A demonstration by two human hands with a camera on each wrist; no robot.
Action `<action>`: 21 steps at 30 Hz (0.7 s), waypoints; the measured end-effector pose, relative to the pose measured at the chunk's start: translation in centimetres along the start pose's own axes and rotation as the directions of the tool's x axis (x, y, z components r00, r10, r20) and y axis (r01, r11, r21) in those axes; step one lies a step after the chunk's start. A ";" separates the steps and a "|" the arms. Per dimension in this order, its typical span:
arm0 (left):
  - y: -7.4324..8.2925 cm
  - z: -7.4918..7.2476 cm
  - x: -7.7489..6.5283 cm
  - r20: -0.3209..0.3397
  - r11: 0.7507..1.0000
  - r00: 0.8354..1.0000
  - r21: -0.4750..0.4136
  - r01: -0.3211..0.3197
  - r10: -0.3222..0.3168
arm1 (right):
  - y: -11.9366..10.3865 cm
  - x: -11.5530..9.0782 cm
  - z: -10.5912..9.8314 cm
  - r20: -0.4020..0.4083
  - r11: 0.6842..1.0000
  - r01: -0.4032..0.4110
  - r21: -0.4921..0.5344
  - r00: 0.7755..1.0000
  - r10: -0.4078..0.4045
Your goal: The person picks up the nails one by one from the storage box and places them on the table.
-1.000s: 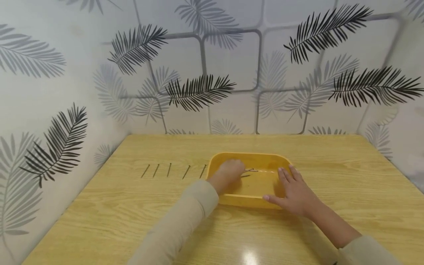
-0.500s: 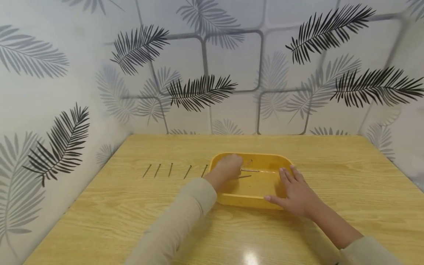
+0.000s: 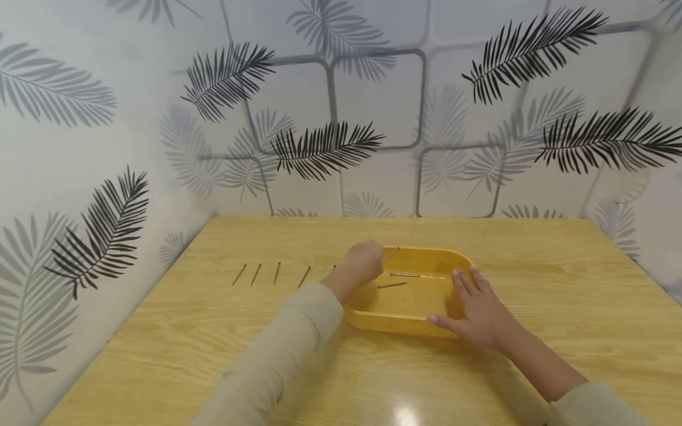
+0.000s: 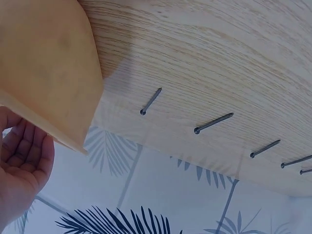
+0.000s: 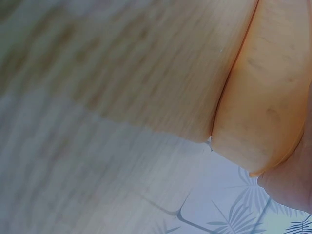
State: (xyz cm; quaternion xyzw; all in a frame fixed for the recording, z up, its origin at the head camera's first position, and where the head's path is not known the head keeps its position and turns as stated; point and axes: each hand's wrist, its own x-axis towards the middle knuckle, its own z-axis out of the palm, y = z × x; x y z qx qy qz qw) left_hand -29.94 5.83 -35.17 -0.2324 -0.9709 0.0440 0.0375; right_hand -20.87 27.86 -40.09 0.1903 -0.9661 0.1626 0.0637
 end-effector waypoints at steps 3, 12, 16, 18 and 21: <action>-0.3 0.0 0.0 -0.020 1.000 1.000 0.012 0.016 -0.016 | 0.0 0.0 0.0 0.003 1.000 -0.002 0.003 1.000 0.002; -1.4 -0.3 0.0 -0.083 0.999 0.996 0.018 0.037 -0.035 | -0.1 0.0 0.0 0.009 1.000 -0.004 0.015 1.000 0.004; -1.8 -0.7 -0.2 -0.086 0.998 0.995 0.024 0.058 -0.056 | -0.1 -0.1 0.0 0.010 1.000 -0.003 0.016 1.000 0.003; -2.0 -0.7 -0.2 -0.091 0.998 0.994 0.023 0.065 -0.063 | -0.1 -0.1 0.0 0.008 1.000 -0.003 0.016 1.000 0.003; -2.3 -0.8 -0.3 -0.096 0.997 0.992 -0.011 0.081 -0.082 | -0.1 -0.1 0.0 0.004 1.000 -0.003 0.013 1.000 0.003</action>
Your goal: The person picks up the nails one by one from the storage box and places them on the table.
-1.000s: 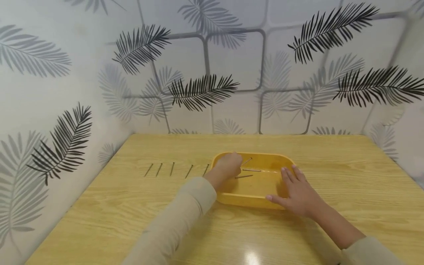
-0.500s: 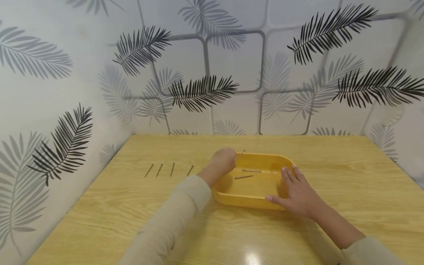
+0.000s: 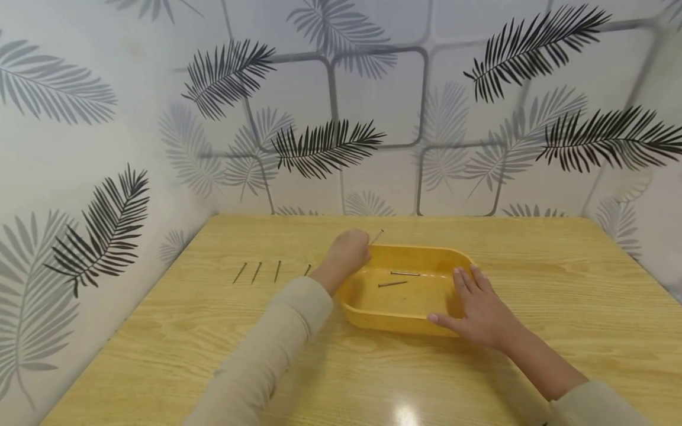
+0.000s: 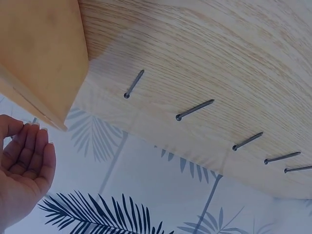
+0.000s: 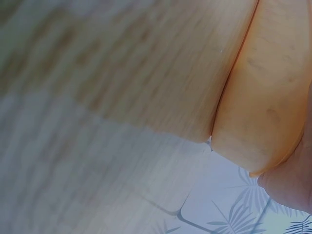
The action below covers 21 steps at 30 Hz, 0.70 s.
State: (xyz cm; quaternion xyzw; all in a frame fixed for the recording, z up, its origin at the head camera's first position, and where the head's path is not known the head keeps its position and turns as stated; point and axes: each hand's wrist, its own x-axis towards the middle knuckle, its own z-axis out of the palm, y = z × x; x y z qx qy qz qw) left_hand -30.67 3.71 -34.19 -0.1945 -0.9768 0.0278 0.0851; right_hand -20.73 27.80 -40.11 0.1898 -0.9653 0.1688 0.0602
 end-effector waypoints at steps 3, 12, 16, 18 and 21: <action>-0.4 0.0 0.0 -0.002 0.998 1.000 -0.051 0.028 -0.028 | 0.0 0.0 0.0 -0.005 1.000 0.001 -0.005 1.000 -0.001; -1.9 -0.1 0.1 0.029 0.985 0.995 -0.141 0.101 -0.098 | 0.0 0.0 -0.1 0.004 1.000 -0.003 0.003 1.000 0.003; -2.7 -0.1 -0.1 0.047 0.976 0.992 -0.176 0.128 -0.121 | -0.1 0.0 -0.1 0.007 1.000 -0.002 0.008 1.000 0.002; -3.0 0.1 -0.2 0.044 0.974 0.990 -0.181 0.138 -0.132 | -0.1 0.0 0.0 0.003 1.000 0.001 0.006 1.000 -0.001; -3.4 0.1 -0.3 0.028 0.972 0.989 -0.181 0.149 -0.146 | -0.1 0.0 0.0 -0.002 1.000 0.004 -0.001 1.000 -0.004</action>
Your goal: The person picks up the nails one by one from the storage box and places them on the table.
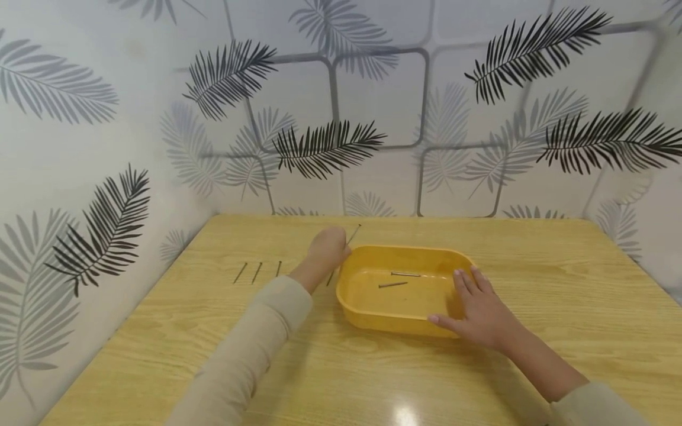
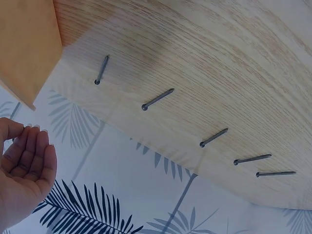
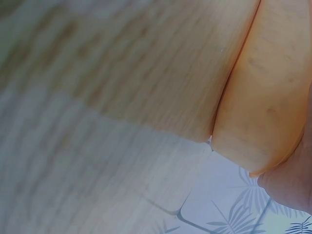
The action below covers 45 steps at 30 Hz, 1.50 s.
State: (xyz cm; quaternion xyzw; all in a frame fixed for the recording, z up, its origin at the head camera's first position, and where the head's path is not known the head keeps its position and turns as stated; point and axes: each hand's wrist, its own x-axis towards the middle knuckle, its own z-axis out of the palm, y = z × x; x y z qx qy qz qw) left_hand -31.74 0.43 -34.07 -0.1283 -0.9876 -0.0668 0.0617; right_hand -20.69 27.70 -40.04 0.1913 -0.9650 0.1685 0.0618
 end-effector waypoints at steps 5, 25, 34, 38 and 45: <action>-0.5 -0.2 -0.1 -0.023 1.000 1.000 0.001 0.007 -0.007 | 0.0 0.0 0.0 -0.001 1.000 0.001 -0.001 1.000 -0.001; -3.5 0.8 -0.4 -0.008 0.998 0.998 -0.039 0.056 -0.056 | 0.1 0.0 0.2 0.008 1.000 -0.013 0.000 1.000 0.013; -4.9 1.0 -0.8 -0.001 0.996 0.996 -0.017 0.085 -0.085 | 0.0 0.1 0.1 0.021 1.000 -0.023 0.009 1.000 0.023; -5.5 1.1 -1.1 0.014 0.996 0.996 -0.012 0.084 -0.084 | 0.1 0.1 0.1 0.018 1.000 -0.020 0.009 1.000 0.020; -6.6 1.3 -1.7 0.035 0.991 0.993 -0.065 0.114 -0.112 | 0.1 0.1 0.2 0.008 1.000 -0.011 0.001 1.000 0.011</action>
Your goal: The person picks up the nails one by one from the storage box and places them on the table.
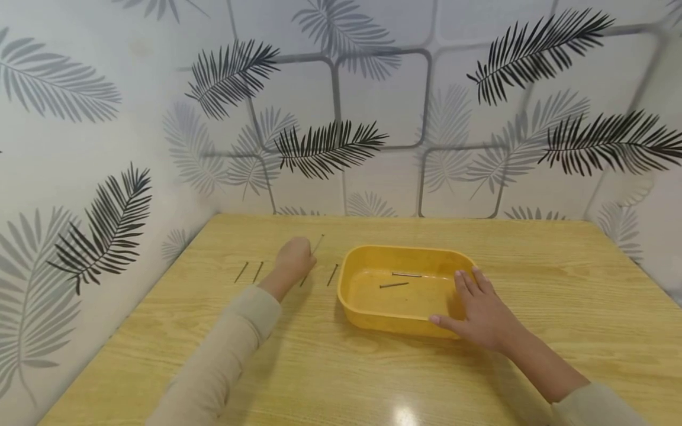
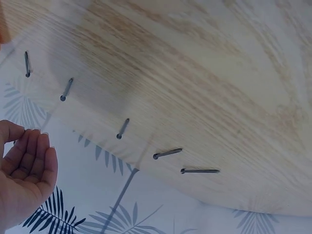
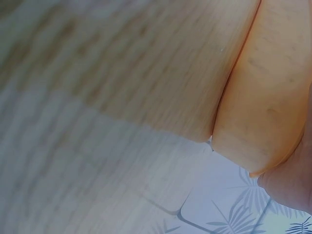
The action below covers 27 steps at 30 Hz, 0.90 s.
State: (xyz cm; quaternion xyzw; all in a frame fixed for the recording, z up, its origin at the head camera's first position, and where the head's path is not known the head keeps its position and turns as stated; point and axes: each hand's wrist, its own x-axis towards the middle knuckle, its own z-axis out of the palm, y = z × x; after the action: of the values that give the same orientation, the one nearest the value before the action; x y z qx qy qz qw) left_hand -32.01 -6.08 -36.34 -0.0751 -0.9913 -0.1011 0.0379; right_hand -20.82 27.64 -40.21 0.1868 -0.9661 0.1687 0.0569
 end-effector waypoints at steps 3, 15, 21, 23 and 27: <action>-0.5 0.2 0.0 0.002 1.000 1.000 -0.004 0.015 -0.015 | -0.1 0.0 0.0 -0.001 1.000 -0.001 0.003 1.000 0.001; -1.7 0.7 -0.7 0.015 0.999 0.999 -0.008 0.051 -0.051 | -0.1 0.0 -0.2 0.010 1.000 -0.006 0.009 1.000 0.006; -2.3 1.2 -1.2 0.007 0.995 0.997 -0.062 0.075 -0.075 | -0.2 0.0 -0.2 0.011 1.000 -0.004 0.008 1.000 0.004; -2.6 1.4 -1.4 0.019 0.992 0.996 -0.095 0.085 -0.084 | -0.2 -0.1 -0.2 0.009 1.000 -0.003 0.007 1.000 0.003; -3.1 1.7 -1.8 0.021 0.991 0.997 -0.110 0.081 -0.080 | -0.2 -0.1 -0.3 0.007 1.000 -0.007 0.005 1.000 0.007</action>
State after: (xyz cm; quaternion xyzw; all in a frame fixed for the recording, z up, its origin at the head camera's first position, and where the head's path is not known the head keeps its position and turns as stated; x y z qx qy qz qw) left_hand -30.86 -9.02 -38.73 -0.0379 -0.9867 -0.1567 0.0212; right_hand -20.61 27.57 -39.87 0.1844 -0.9665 0.1708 0.0523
